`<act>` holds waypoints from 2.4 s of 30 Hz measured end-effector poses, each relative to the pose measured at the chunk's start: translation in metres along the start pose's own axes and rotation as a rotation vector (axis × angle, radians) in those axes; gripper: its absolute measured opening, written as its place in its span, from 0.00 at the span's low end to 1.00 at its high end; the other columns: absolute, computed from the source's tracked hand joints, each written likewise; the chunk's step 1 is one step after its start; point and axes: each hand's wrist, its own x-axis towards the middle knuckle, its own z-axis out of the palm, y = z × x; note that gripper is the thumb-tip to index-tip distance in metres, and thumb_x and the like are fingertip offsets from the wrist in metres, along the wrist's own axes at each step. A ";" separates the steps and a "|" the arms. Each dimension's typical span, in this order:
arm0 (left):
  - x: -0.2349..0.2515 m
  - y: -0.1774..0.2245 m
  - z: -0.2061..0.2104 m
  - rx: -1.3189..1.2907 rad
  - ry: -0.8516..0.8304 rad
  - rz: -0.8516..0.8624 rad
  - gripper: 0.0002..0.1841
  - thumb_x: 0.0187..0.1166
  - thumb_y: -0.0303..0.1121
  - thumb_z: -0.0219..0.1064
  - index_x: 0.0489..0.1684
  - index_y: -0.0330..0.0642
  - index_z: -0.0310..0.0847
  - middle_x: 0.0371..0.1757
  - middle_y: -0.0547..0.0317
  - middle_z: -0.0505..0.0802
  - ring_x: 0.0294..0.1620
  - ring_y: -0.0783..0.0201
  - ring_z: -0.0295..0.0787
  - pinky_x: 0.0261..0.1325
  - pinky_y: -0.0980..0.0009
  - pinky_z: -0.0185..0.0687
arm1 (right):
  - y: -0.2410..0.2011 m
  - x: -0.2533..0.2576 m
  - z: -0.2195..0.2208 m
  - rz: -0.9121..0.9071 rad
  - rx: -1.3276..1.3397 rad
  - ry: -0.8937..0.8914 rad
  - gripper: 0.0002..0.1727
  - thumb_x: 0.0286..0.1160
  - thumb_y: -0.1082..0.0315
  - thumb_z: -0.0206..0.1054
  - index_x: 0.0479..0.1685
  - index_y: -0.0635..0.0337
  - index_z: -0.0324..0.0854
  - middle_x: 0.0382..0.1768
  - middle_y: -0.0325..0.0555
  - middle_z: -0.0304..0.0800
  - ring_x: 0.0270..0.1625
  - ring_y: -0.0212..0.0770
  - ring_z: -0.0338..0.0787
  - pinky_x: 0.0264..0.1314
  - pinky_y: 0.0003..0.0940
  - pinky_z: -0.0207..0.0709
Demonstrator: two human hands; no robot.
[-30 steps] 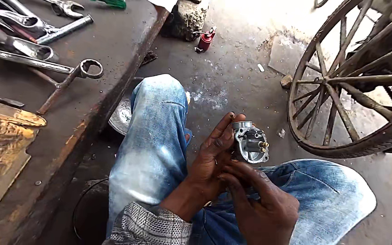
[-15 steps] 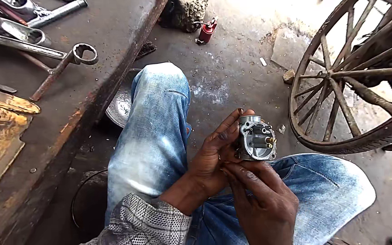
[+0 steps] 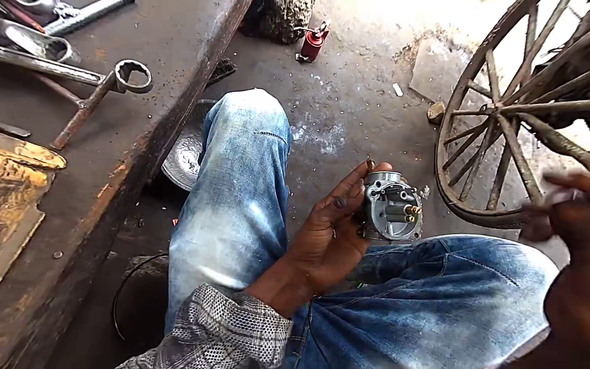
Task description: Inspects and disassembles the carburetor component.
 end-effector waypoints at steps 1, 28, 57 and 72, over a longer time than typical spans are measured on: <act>0.000 -0.001 0.000 0.004 -0.012 -0.003 0.22 0.91 0.37 0.53 0.83 0.49 0.70 0.80 0.54 0.80 0.79 0.58 0.77 0.80 0.60 0.74 | 0.008 0.020 -0.003 -0.004 -0.047 -0.022 0.20 0.81 0.64 0.67 0.70 0.57 0.81 0.62 0.40 0.87 0.50 0.33 0.90 0.52 0.30 0.86; 0.000 -0.013 -0.010 0.022 -0.081 -0.014 0.27 0.85 0.36 0.62 0.85 0.53 0.69 0.82 0.53 0.77 0.79 0.56 0.77 0.78 0.60 0.76 | 0.029 0.036 0.042 -0.195 -0.177 -0.141 0.19 0.87 0.60 0.63 0.69 0.60 0.83 0.54 0.48 0.92 0.49 0.33 0.91 0.50 0.31 0.85; 0.001 -0.004 -0.005 0.046 -0.073 -0.026 0.36 0.88 0.56 0.35 0.95 0.49 0.48 0.90 0.55 0.65 0.85 0.60 0.66 0.84 0.60 0.63 | 0.028 -0.024 0.058 -0.081 0.221 -0.199 0.38 0.58 0.53 0.87 0.74 0.42 0.80 0.70 0.33 0.87 0.72 0.40 0.86 0.75 0.41 0.81; -0.001 -0.004 0.001 -0.042 -0.129 -0.053 0.54 0.73 0.78 0.24 0.97 0.49 0.34 0.95 0.53 0.54 0.93 0.58 0.52 0.90 0.58 0.53 | 0.034 -0.027 0.052 -0.071 0.268 -0.169 0.40 0.55 0.53 0.88 0.74 0.48 0.79 0.69 0.37 0.87 0.69 0.41 0.87 0.73 0.40 0.82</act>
